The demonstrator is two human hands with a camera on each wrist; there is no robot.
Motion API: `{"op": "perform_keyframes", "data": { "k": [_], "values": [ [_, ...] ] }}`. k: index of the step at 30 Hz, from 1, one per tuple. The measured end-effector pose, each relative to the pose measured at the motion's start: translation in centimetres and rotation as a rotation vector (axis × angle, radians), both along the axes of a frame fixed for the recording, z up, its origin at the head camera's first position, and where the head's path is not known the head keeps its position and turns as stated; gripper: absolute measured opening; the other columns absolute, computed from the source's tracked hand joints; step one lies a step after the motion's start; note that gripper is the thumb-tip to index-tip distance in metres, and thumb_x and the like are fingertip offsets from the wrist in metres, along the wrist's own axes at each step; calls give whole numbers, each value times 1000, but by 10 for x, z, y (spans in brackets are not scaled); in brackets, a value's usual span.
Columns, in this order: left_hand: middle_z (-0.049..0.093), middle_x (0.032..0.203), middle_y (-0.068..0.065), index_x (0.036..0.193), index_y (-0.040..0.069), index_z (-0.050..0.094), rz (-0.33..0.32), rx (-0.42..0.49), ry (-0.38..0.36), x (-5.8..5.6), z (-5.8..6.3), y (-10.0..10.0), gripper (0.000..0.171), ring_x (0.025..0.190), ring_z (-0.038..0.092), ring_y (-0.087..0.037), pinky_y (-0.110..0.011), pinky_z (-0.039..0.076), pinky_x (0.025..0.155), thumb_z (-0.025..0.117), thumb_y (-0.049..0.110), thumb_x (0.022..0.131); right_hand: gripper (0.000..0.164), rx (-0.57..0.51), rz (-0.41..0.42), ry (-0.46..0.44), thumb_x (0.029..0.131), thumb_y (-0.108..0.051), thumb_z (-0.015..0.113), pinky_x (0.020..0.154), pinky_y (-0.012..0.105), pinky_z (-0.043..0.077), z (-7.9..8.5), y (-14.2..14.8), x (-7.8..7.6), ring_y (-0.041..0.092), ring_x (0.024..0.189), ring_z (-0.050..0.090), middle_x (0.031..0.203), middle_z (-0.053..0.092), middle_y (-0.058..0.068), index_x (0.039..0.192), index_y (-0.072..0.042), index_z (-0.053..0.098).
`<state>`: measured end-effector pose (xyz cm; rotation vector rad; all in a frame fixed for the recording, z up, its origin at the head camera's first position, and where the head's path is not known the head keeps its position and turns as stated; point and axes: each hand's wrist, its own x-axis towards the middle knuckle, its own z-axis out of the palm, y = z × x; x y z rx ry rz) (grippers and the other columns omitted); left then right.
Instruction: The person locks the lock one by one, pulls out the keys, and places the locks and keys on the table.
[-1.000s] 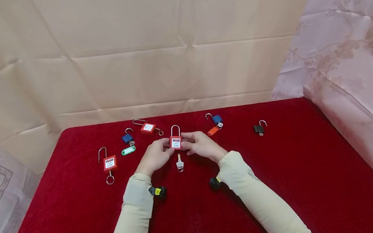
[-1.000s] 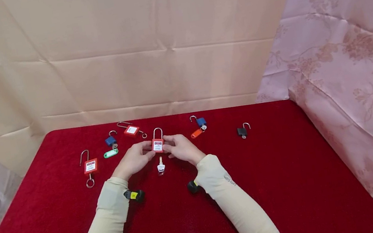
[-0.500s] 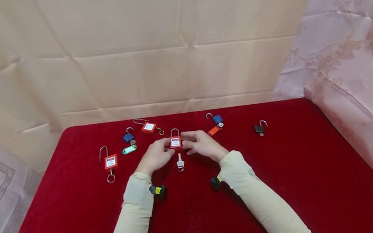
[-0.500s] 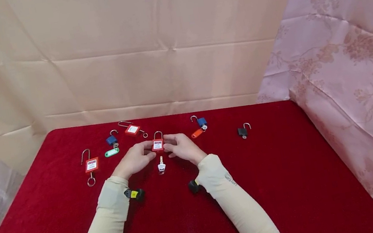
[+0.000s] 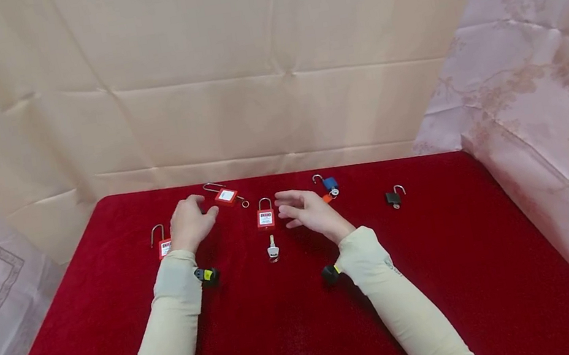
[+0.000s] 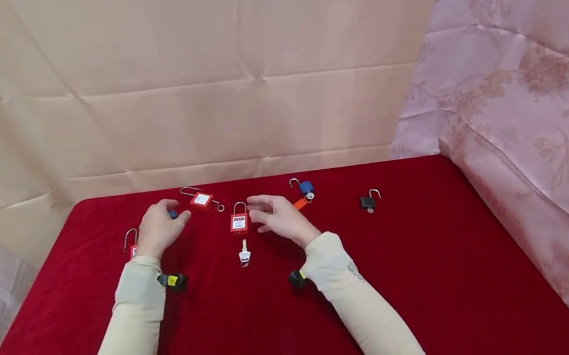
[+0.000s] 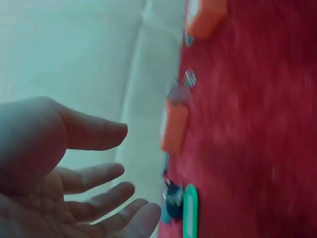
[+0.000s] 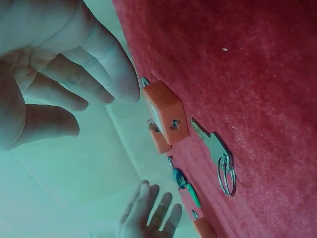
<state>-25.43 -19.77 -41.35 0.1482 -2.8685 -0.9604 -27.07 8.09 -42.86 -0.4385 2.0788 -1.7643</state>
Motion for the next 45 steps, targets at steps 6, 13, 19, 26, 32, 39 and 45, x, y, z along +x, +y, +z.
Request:
{"op": "perform_keyframes", "data": {
  "k": [6,13,19,26,32,39,45],
  "values": [
    [59,127,-30,134,-8,57,63,-53,-83,-12,-6,-17,52,113,57,-45,-57,46,96,60,26,95,50,-1,-3,-12,102,-5,59,88,38,57,0,-1,1,38,123,60,146,53,20,149,2,45],
    [64,117,-30,128,-10,59,82,-64,-89,-19,-13,-26,48,106,60,-44,-55,47,95,61,25,95,50,-11,2,-19,102,-7,60,89,39,57,0,-1,0,38,124,59,145,53,19,150,1,45],
    [66,103,-28,113,-11,64,68,-94,-96,-23,-13,-29,46,92,61,-40,-53,48,86,64,30,93,53,-17,5,-19,103,-7,59,87,38,58,-2,-2,-1,38,122,60,142,55,24,151,2,41],
    [65,96,-28,102,-11,65,54,-136,-116,-24,-13,-32,36,90,60,-41,-53,48,84,66,23,92,49,-5,-2,-35,102,-8,60,88,39,57,-4,-2,2,35,119,62,139,58,22,148,1,46],
    [61,123,-31,129,-10,58,54,-37,-195,-27,-15,-33,51,112,57,-45,-53,46,98,71,20,91,46,-4,5,-34,102,-8,60,89,40,57,-5,-2,3,35,118,63,137,59,22,146,1,49],
    [63,125,-27,129,-5,63,51,116,-217,-26,-18,-34,51,113,56,-41,-52,44,99,79,18,87,46,-8,17,-37,103,-9,59,89,40,57,-5,-1,3,36,118,62,137,59,23,147,2,48],
    [67,117,-23,129,-1,64,70,217,-216,-24,-22,-34,46,106,59,-35,-48,44,94,77,18,88,46,-2,26,-32,103,-9,58,88,39,57,-5,0,3,37,117,63,136,59,24,147,2,47]
  ]
}}
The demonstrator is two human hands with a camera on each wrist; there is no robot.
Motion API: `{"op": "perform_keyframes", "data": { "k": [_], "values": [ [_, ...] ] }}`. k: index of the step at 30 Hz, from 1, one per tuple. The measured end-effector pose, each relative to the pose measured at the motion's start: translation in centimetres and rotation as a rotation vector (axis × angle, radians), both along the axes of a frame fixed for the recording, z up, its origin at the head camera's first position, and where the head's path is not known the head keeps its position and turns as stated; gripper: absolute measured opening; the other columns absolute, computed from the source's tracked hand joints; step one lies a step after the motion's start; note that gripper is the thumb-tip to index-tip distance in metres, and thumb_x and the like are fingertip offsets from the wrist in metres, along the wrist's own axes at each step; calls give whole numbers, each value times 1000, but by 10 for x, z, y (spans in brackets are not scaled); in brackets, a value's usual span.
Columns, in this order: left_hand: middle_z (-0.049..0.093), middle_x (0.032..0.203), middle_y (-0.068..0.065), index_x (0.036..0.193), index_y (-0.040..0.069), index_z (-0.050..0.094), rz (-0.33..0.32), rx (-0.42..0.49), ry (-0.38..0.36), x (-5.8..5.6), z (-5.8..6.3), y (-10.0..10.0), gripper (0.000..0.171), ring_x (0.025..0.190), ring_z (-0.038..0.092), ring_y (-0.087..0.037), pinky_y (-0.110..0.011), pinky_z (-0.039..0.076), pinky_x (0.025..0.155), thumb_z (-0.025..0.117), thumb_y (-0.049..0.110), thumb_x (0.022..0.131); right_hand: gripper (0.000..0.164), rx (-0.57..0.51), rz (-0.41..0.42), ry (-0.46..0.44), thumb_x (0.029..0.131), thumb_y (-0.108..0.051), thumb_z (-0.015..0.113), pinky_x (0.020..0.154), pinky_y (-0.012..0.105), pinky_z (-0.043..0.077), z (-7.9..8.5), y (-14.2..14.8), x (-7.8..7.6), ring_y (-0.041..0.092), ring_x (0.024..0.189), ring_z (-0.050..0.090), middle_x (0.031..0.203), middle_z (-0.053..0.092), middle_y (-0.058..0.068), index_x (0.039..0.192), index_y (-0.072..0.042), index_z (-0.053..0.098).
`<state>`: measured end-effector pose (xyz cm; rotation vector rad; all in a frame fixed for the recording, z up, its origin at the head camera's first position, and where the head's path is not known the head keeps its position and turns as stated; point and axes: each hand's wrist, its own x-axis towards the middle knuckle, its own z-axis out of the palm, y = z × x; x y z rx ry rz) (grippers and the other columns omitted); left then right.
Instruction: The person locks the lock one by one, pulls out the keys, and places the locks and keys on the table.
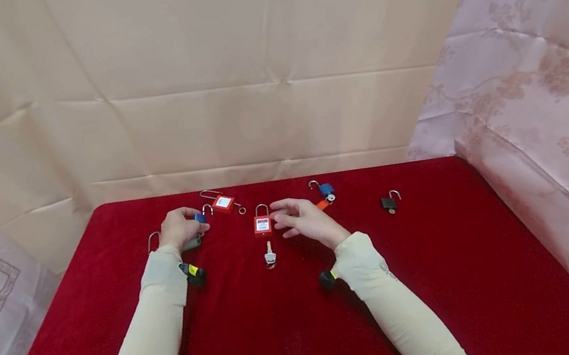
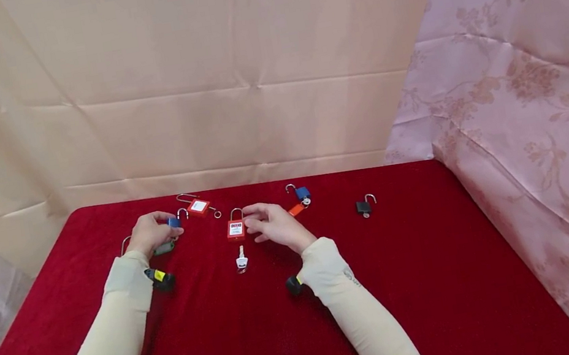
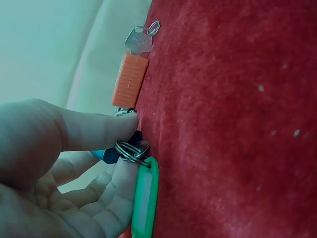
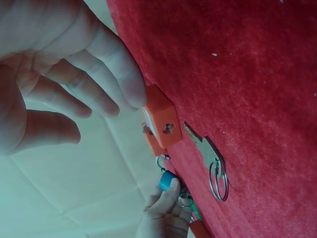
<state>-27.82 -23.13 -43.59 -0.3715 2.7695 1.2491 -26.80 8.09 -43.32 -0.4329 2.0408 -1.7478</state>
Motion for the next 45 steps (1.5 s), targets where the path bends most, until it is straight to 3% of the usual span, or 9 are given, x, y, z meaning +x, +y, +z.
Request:
{"op": "perform_keyframes", "data": {
  "k": [3,8,14,20,27,32,36,45],
  "values": [
    [70,114,-21,128,-1,64,23,61,4,1,-4,2,43,98,65,-29,-41,48,90,74,16,90,46,9,6,-1,104,-9,58,88,38,58,-1,0,0,37,116,64,136,60,23,147,3,47],
    [65,124,-21,139,-1,57,35,257,15,6,-1,10,48,93,65,-20,-30,52,82,68,15,96,46,16,13,4,103,-8,58,88,39,58,-1,2,0,37,115,64,136,60,23,146,3,48],
    [62,131,-23,140,-4,55,-84,487,118,14,13,33,51,94,64,-11,-21,53,82,72,14,95,48,2,5,28,102,-8,61,89,39,57,4,4,-2,34,116,64,137,59,23,147,2,48],
    [63,127,-22,134,-6,58,-191,615,149,20,30,61,49,99,66,-14,-26,55,87,75,12,92,45,-49,-17,83,102,-10,61,88,39,57,16,8,-1,40,118,62,139,56,28,145,0,50],
    [69,119,-16,130,-2,63,-235,633,166,26,33,85,46,102,68,-20,-29,53,91,79,12,89,42,-77,-52,151,102,-11,61,90,43,57,30,13,4,48,120,58,134,61,21,143,-3,53],
    [72,113,-14,126,-1,65,-265,630,163,31,33,99,43,97,70,-20,-33,50,93,80,12,88,44,-71,-88,185,101,-16,65,90,42,57,37,17,5,39,115,64,132,64,15,142,-4,55],
    [72,113,-14,126,-1,64,-275,631,134,34,33,105,44,96,70,-21,-33,52,91,80,13,88,43,-94,-100,194,101,-14,65,89,41,57,38,17,4,34,111,67,132,64,17,141,-1,56],
    [71,112,-16,124,-1,66,-311,638,108,40,34,116,41,97,71,-24,-36,57,86,80,9,87,39,-93,-122,176,101,-9,62,88,41,57,38,18,6,40,113,65,130,64,18,139,0,58]
  ]
}}
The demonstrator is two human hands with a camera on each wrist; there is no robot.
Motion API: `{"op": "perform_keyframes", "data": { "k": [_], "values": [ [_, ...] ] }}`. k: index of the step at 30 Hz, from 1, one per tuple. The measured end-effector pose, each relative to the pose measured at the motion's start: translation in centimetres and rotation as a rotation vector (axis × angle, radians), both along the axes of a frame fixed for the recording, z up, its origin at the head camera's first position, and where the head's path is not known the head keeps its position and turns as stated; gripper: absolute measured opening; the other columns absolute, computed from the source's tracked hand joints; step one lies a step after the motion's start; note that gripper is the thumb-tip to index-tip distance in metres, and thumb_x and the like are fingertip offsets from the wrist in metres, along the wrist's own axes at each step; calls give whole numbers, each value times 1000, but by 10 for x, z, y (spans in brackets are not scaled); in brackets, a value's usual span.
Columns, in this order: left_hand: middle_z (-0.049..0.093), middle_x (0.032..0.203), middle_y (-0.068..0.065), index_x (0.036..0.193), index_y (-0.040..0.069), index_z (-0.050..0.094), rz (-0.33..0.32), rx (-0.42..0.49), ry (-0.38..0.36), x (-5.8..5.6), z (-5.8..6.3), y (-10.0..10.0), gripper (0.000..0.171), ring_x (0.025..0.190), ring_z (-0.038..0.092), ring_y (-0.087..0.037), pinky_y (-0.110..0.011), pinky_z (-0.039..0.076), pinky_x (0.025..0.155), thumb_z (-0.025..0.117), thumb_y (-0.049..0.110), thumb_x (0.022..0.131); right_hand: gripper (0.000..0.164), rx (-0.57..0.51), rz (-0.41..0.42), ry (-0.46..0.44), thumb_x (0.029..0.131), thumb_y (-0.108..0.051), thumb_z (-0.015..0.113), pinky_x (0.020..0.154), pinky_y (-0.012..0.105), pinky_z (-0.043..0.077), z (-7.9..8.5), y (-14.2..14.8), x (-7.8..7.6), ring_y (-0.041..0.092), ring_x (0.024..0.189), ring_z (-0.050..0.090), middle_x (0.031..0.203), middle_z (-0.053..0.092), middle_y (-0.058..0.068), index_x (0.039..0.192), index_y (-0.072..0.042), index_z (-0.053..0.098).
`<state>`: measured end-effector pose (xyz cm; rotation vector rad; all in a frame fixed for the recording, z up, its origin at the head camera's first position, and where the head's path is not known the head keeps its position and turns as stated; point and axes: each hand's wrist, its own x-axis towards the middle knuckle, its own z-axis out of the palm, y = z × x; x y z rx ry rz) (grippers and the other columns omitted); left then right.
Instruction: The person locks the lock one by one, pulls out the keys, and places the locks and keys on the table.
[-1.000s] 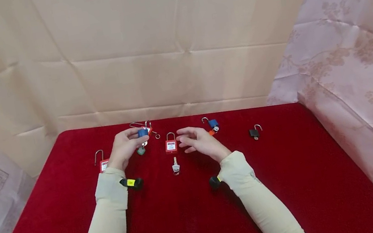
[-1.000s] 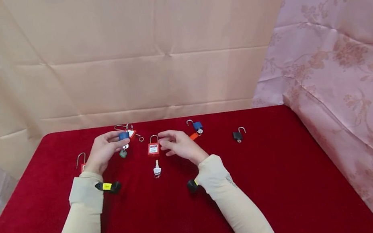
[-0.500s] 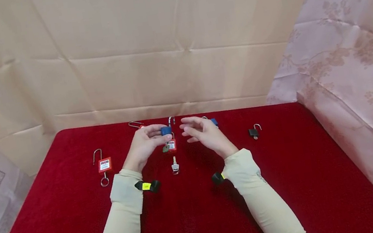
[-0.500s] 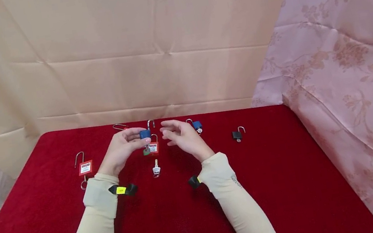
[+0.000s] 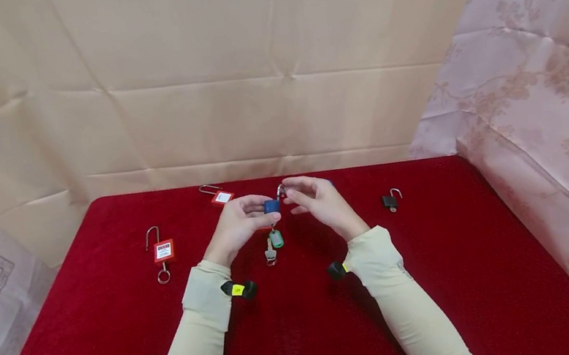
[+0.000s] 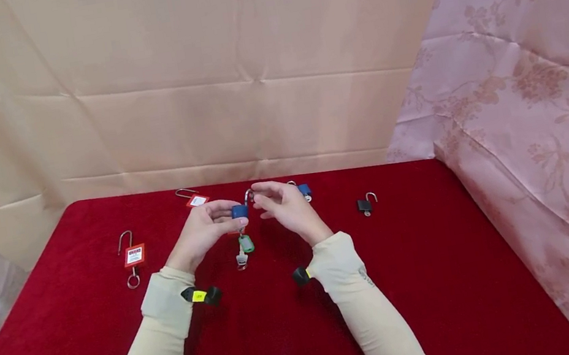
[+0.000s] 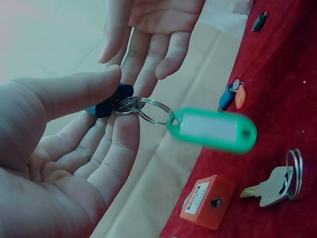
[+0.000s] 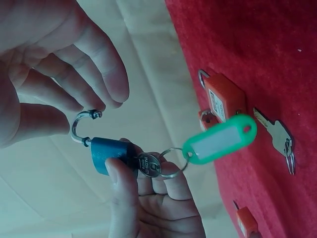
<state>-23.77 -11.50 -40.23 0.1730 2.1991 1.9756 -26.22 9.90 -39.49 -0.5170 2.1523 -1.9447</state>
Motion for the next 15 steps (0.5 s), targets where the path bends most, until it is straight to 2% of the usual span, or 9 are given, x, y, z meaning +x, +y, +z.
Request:
{"op": "perform_keyframes", "data": {
  "k": [8,15],
  "values": [
    [73,110,-14,122,1,69,6,-42,39,2,0,3,41,95,71,-23,-31,57,82,83,13,86,38,13,-16,15,100,-13,65,86,39,58,-1,2,1,43,113,64,128,65,19,136,-1,61],
    [74,101,-13,115,0,73,37,-103,76,3,1,1,39,87,73,-22,-35,58,81,87,15,81,35,31,-33,33,98,-17,70,82,38,59,-3,-1,1,34,103,68,121,66,15,130,-3,66]
  ]
}}
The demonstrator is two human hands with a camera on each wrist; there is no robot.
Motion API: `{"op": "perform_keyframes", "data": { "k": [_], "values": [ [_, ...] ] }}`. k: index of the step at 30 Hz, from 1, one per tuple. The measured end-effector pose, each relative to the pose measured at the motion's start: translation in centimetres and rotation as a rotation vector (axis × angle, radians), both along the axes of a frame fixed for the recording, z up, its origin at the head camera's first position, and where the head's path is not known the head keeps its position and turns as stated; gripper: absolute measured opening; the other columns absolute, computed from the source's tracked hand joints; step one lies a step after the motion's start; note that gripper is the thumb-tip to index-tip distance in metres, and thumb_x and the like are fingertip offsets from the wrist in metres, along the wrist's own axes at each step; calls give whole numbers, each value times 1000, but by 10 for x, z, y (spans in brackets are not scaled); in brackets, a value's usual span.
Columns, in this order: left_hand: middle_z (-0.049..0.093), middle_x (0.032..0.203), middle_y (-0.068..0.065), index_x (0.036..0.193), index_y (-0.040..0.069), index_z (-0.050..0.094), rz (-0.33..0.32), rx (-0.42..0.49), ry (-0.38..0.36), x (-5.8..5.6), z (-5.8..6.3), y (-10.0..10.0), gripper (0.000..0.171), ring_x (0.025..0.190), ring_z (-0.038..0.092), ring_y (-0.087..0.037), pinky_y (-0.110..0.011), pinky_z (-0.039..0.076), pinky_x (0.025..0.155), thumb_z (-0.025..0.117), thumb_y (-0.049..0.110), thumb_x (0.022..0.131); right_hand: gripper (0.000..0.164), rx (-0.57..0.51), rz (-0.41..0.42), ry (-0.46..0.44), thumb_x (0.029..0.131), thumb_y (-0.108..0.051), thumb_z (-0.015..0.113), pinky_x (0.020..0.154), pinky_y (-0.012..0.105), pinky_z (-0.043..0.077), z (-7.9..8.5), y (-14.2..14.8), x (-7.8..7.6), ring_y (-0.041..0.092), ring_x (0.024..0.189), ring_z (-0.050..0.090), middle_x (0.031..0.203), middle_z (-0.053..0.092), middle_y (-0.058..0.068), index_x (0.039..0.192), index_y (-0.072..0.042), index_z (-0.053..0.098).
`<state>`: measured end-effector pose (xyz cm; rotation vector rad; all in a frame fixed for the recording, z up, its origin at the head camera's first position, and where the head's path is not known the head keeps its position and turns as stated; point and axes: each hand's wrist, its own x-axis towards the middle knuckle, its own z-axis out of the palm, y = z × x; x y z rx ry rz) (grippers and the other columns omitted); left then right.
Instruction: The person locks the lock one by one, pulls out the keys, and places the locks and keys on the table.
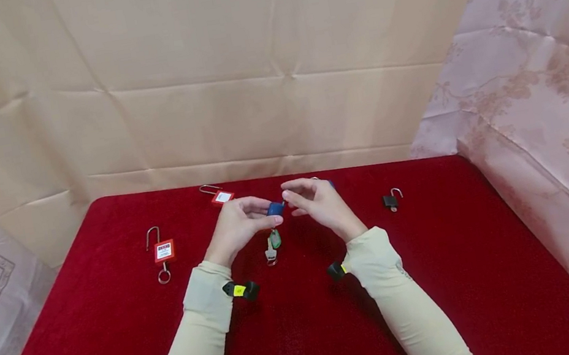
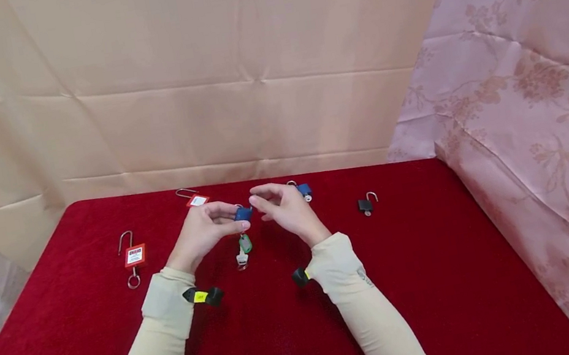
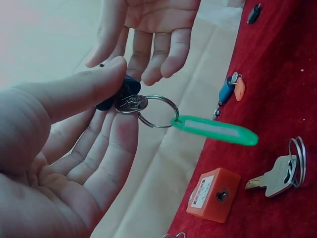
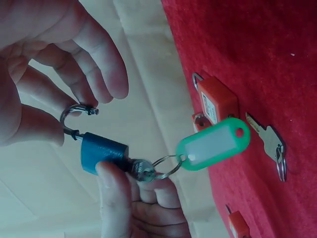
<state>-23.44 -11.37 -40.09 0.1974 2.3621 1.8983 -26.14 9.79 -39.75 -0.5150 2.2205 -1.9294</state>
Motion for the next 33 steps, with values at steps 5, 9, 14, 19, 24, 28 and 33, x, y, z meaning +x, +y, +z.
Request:
{"op": "perform_keyframes", "data": {
  "k": [5,9,14,19,24,28,33],
  "values": [
    [74,101,-14,113,-1,72,-3,32,7,0,1,-2,36,86,73,-22,-46,58,83,86,11,82,33,-19,-21,-6,97,-17,71,82,38,59,-1,-1,0,42,101,66,117,68,14,126,-3,68],
    [74,100,-12,113,0,72,-6,22,22,0,1,-4,34,86,71,-21,-45,57,82,84,11,84,33,-11,-42,-16,97,-20,72,81,38,60,-1,-1,-1,47,102,65,114,70,13,125,-3,68],
    [73,100,-11,114,1,72,-8,-15,46,0,2,-5,34,87,69,-22,-36,57,79,84,13,85,36,24,-77,-46,97,-27,72,78,37,60,-1,0,-2,51,99,64,110,68,18,122,-2,69],
    [73,101,-12,114,1,73,-15,-31,58,0,2,-4,36,87,68,-22,-36,56,79,85,17,84,41,30,-79,-66,98,-29,70,78,38,60,-1,0,-2,51,100,63,114,66,29,124,3,67],
    [73,100,-10,115,3,73,-28,-44,64,1,2,-4,36,86,67,-23,-41,56,81,85,19,85,41,21,-77,-58,97,-26,71,80,40,60,4,0,1,33,87,69,114,69,23,126,4,66],
    [74,98,-8,113,4,74,-24,-60,66,1,1,-3,33,84,67,-22,-39,56,79,84,17,85,35,-16,-67,-58,97,-21,71,80,40,60,4,-2,1,41,94,67,112,70,18,124,1,68],
    [74,95,-7,111,7,75,-22,-67,45,1,0,-2,28,84,68,-23,-48,56,83,83,18,86,30,-50,-43,-41,98,-14,70,81,39,60,-2,-3,0,32,90,69,112,70,17,125,0,69]
  ]
}}
